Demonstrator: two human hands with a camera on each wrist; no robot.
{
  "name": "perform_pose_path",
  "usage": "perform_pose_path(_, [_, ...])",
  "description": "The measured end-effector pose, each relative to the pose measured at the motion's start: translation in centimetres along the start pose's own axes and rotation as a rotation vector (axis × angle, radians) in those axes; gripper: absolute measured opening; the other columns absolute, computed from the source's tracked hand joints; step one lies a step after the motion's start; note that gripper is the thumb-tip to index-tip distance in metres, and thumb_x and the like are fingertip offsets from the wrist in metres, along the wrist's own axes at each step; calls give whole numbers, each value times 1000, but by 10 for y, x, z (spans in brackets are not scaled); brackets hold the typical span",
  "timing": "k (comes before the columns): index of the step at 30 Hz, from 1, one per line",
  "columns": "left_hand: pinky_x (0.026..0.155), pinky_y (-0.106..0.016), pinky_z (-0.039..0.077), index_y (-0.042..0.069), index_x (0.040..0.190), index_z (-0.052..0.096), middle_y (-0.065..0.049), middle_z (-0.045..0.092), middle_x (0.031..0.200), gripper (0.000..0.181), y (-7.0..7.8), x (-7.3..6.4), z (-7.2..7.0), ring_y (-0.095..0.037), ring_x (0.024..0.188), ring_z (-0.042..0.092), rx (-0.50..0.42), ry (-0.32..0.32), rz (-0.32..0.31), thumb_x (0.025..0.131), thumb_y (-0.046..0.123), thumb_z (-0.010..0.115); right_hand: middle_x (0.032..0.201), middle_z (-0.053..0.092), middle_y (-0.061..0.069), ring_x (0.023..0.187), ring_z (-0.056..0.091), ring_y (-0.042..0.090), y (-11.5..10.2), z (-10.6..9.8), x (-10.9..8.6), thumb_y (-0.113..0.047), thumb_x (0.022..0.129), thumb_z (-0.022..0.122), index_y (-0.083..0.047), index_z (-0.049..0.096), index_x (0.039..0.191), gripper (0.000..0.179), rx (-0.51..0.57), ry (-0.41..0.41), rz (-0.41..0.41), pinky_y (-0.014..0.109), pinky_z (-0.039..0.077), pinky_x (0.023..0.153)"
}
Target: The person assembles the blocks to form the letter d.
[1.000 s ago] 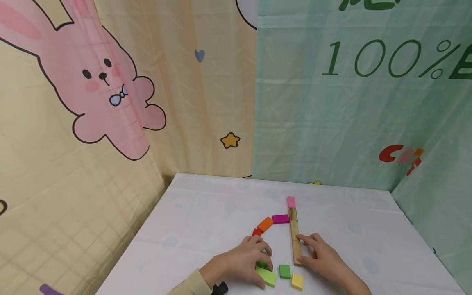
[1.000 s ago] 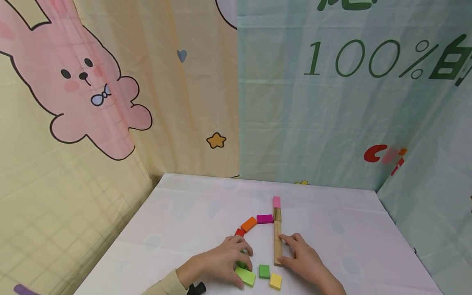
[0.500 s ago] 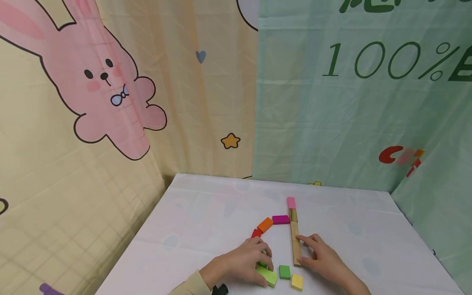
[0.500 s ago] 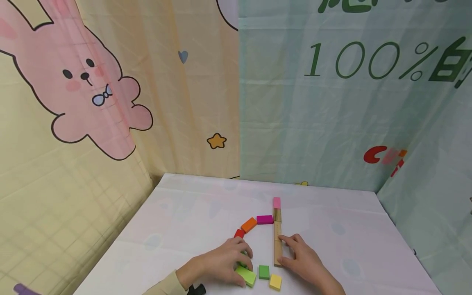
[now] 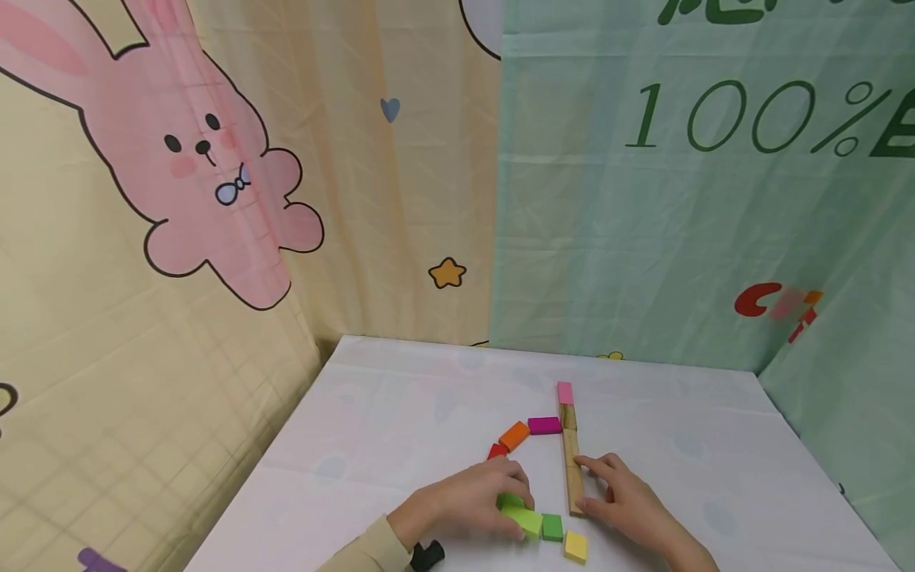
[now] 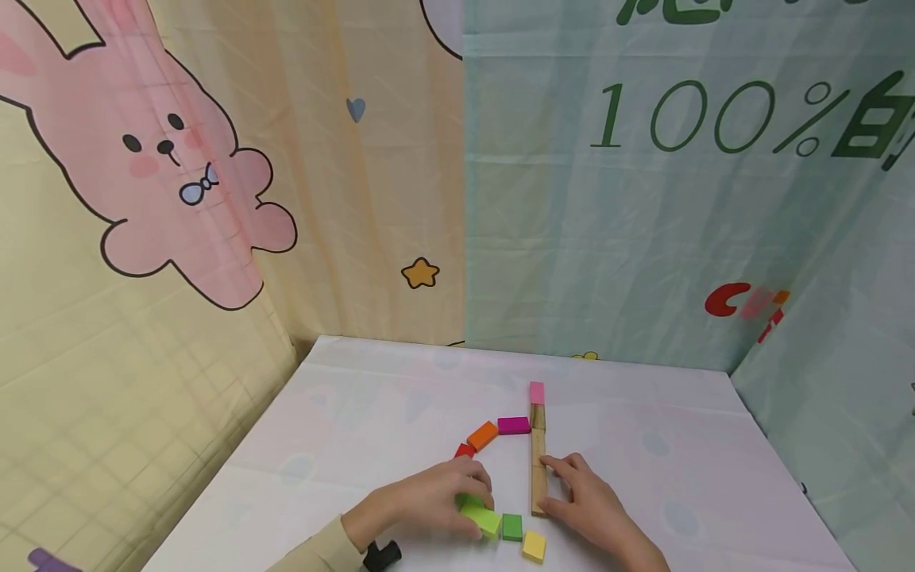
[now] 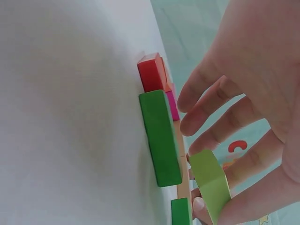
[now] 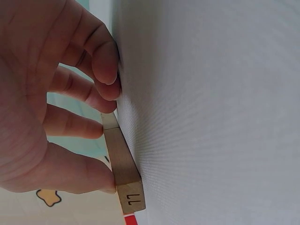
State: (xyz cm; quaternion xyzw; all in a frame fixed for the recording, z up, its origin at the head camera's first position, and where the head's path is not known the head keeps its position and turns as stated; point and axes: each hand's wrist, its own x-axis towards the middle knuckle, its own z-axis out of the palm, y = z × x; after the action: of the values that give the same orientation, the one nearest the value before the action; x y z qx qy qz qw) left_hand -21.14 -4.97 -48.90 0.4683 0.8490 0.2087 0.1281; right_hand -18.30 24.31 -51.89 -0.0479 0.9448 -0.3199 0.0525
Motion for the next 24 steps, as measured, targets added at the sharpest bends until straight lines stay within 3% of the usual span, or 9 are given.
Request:
perform_pose_path(10, [84, -17, 46, 30, 117, 72, 22, 60, 107, 30, 0, 13, -5, 3, 95, 53, -22, 52, -12, 89, 42, 76, 102, 48, -3, 69, 46, 15, 0, 0, -1, -44, 79, 84, -26, 60, 140, 68, 3, 2, -14, 27, 40, 56])
perform_pose_path(17, [74, -15, 45, 26, 118, 72, 24, 62, 101, 31, 0, 23, -2, 3, 83, 51, -35, 133, -32, 89, 37, 78, 103, 47, -2, 67, 46, 14, 3, 1, -1, -45, 80, 83, -26, 59, 140, 68, 3, -4, -37, 26, 40, 55])
perform_pose_path(24, [68, -15, 44, 27, 116, 74, 23, 59, 92, 31, 3, 32, 8, 3, 77, 49, -9, 196, -101, 87, 34, 80, 104, 47, -2, 68, 46, 14, 3, 0, 0, -44, 80, 83, -27, 59, 140, 67, 2, -4, -38, 26, 40, 55])
